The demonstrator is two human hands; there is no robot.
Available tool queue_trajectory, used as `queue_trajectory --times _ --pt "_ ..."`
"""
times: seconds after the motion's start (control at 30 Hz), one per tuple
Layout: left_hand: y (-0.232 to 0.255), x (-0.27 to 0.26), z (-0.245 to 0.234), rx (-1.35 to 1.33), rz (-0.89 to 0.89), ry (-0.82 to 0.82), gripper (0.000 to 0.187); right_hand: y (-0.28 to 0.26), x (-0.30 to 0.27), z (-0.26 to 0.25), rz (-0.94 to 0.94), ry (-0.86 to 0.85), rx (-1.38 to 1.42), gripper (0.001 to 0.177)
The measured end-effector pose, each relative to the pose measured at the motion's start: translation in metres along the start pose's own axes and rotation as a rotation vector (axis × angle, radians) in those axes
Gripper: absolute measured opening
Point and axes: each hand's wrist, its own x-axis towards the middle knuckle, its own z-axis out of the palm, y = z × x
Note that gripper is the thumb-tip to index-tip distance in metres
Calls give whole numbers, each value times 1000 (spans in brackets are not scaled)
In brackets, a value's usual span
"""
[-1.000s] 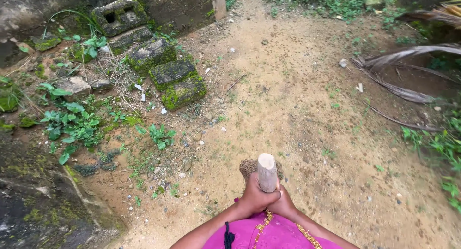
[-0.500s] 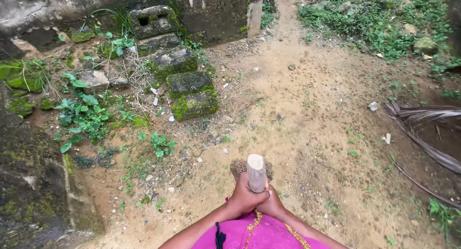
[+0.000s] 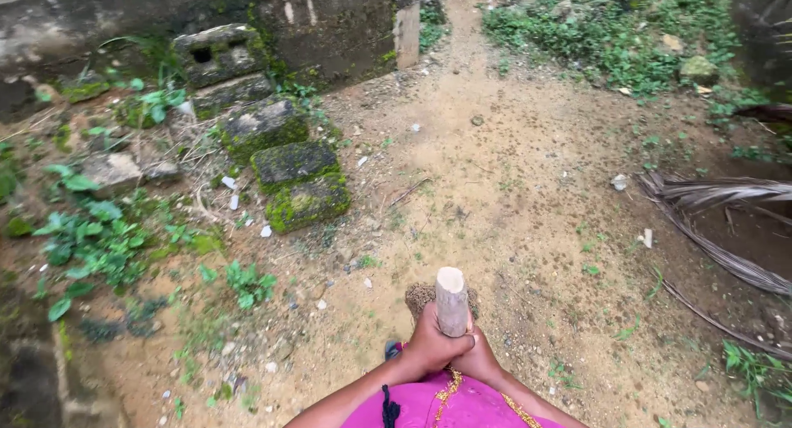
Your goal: The person is digging the ground with a hoe in an outdoor area.
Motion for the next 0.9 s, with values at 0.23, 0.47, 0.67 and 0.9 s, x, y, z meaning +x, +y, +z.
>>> queue_trajectory --times 0.23,0.47,0.67,0.9 --pt "-26 110 -35 -89 -22 -116 11 1 92 -36 -68 170 -38 69" --pt "-28 217 -90 -77 -29 -205 12 8 203 -55 -3 267 5 67" --pt "-28 284 -124 -50 -31 -214 11 22 271 -74 32 242 8 56" --pt "-39 364 -147 -34 9 -174 14 17 357 -107 24 161 36 54"
